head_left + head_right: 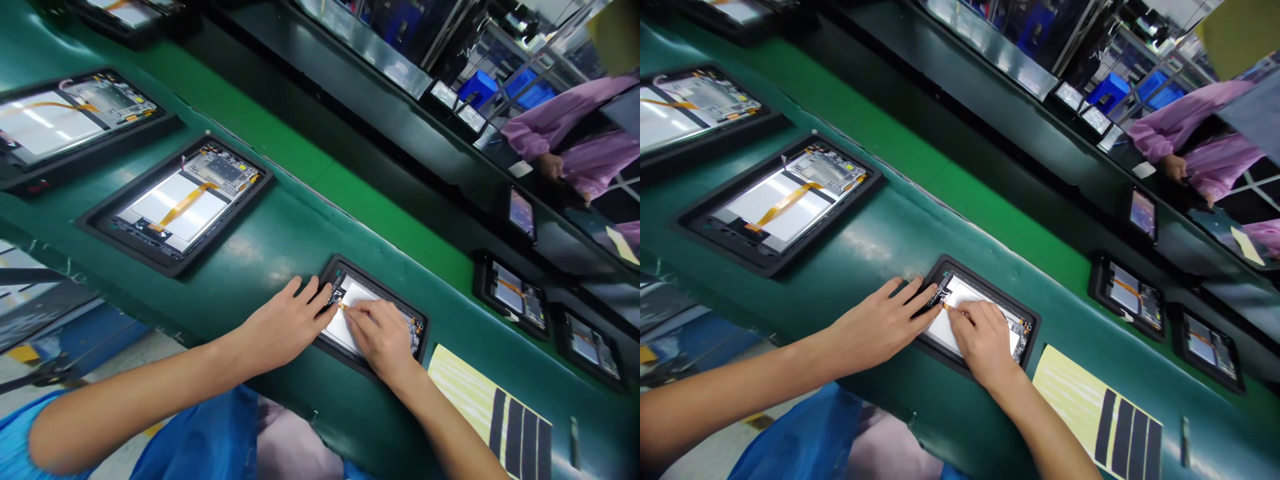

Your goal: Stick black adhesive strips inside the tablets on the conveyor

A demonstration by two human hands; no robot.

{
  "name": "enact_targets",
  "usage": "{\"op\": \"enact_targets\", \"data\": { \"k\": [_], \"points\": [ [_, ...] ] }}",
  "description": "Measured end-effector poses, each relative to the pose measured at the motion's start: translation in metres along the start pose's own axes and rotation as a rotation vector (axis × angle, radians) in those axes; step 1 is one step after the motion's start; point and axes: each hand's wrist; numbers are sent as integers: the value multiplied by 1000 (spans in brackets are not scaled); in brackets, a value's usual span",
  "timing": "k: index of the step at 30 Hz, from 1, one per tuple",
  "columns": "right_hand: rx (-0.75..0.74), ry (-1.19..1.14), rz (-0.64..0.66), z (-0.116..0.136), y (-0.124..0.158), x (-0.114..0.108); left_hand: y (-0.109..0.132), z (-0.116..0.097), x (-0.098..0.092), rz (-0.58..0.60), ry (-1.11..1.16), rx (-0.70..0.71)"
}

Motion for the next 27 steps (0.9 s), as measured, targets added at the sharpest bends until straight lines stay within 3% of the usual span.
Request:
{"op": "enact_targets", "data": {
  "k": [17, 27],
  "points": [
    [48, -89, -25, 3, -2, 3, 2, 2, 1, 1, 27, 5],
    [-14, 13, 16, 0, 1, 3, -1, 1, -2, -11, -17, 17]
  ]
}}
Point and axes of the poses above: each hand's wrist, its own y-axis away from the middle knuckle, its own x-axis out of the palm, z = x × y, and after that the axes turned 5 degrees about -x, right-handed
